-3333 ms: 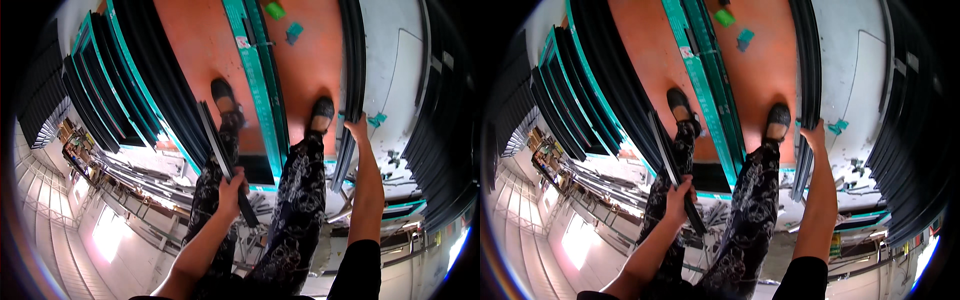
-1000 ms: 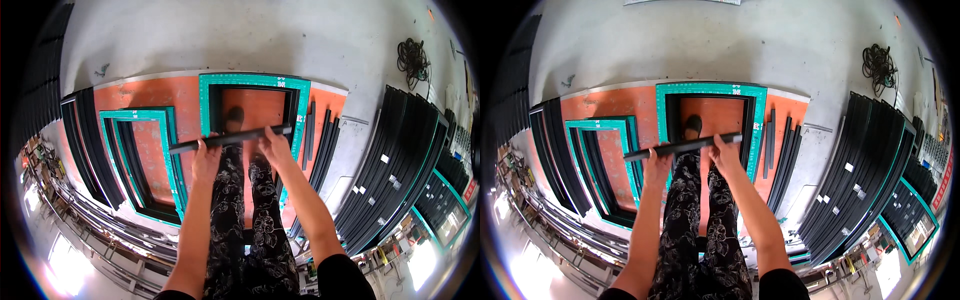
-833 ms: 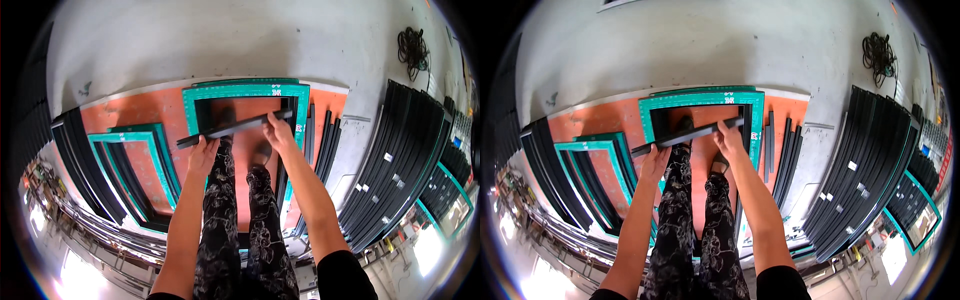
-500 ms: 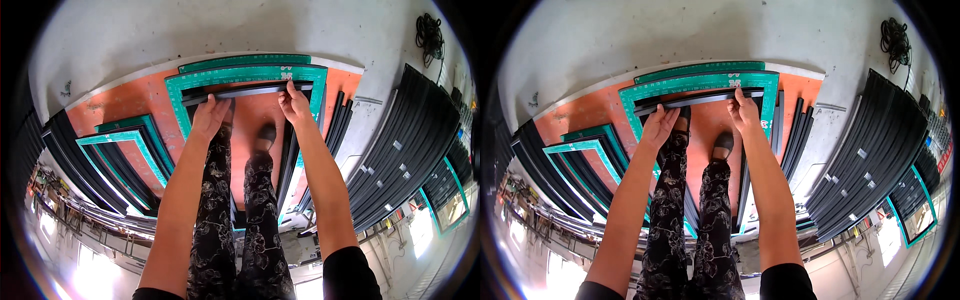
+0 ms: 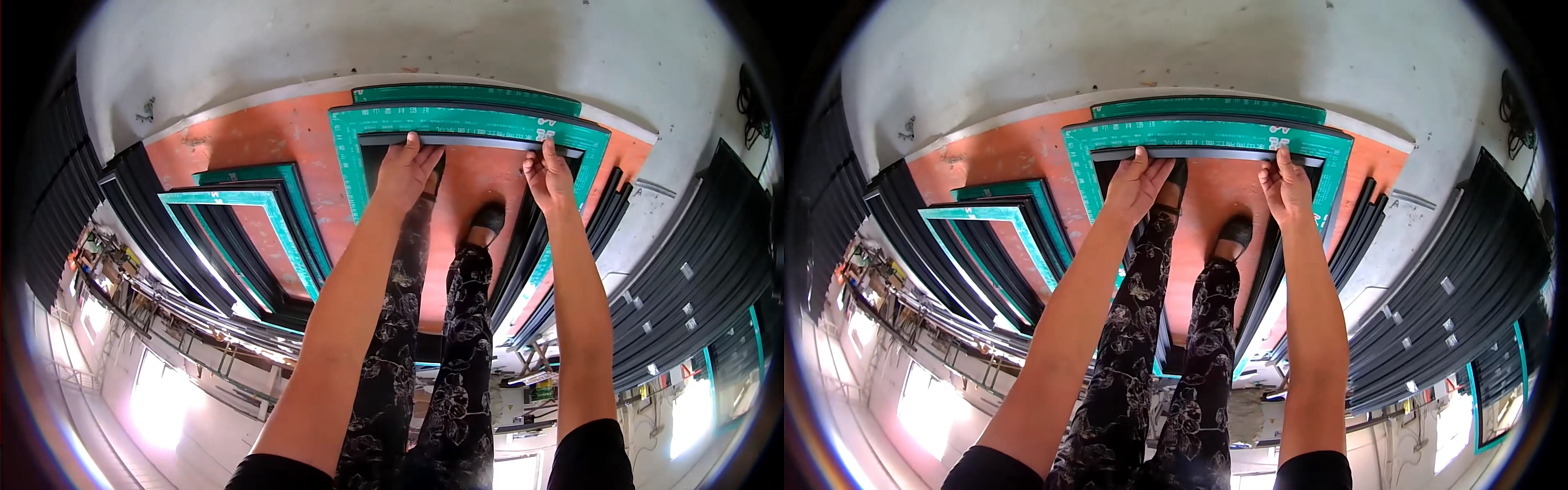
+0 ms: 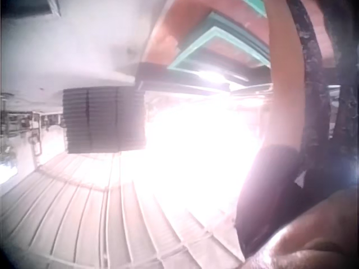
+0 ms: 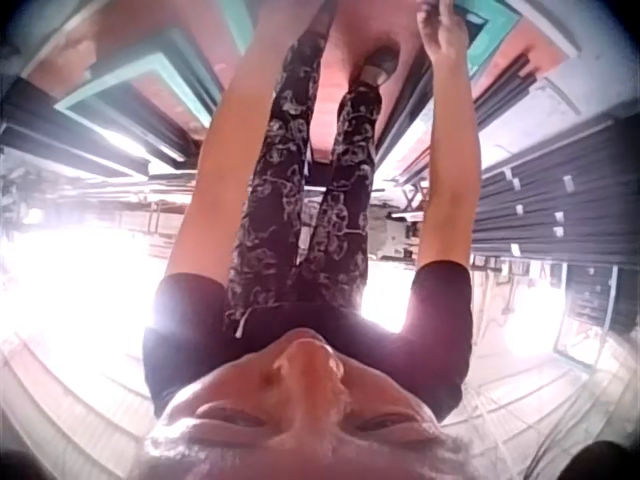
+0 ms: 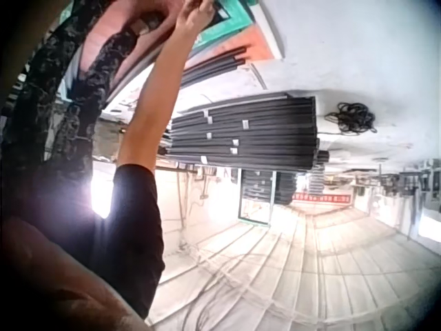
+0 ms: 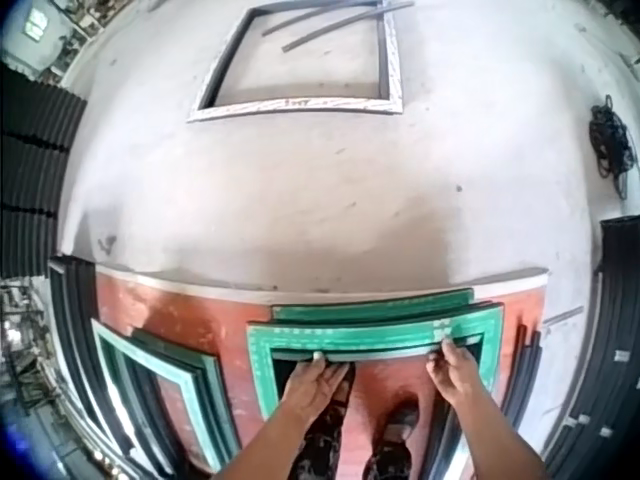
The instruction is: The person measures metal frames on the floor, carries a metal strip to a cutting machine, operates the machine by using a touch screen and pulling a handle to cut the metal, and returns the cut piece to the frame.
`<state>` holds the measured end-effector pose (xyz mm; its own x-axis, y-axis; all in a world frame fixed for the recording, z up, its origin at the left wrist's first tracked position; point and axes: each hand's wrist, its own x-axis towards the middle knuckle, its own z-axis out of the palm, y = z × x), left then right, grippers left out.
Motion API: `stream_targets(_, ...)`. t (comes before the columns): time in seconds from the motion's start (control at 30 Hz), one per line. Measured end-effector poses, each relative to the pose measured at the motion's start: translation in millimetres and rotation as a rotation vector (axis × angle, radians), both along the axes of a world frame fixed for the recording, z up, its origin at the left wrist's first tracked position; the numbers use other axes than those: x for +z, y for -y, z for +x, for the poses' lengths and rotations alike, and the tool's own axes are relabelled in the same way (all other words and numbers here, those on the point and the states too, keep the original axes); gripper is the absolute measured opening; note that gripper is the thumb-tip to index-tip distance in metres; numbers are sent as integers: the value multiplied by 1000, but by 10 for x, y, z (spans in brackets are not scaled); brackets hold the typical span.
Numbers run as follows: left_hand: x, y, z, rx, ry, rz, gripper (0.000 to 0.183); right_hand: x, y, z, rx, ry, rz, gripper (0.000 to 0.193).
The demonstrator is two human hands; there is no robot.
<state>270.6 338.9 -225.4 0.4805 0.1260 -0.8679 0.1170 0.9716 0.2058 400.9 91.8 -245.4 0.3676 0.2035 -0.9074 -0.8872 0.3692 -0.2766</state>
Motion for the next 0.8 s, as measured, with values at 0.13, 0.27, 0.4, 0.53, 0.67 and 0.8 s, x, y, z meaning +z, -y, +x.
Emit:
stream_targets(0.13,-102,59,35,75,-34,37,36,-11,-45,11,2,-4,-32,19)
stream_targets(0.27,-110,147,19,182,-82,16,36,50,-107,-8,-28,25,0,24)
stream_targets(0.4,-108,122,14,168,-92,38,43,71,-168,-6,-6,54,-47,23)
stream_targets(0.53,-79,203,86,163,-106,92,48,93,-174,0,11,65,-173,24)
stream_targets(0.67,-169,259,103,287,-151,69,44,40,-207,-7,3,22,-371,28)
stream_targets(0.8,-206,7,-68,71,-71,97,41,128,-426,-54,8,3,-366,37)
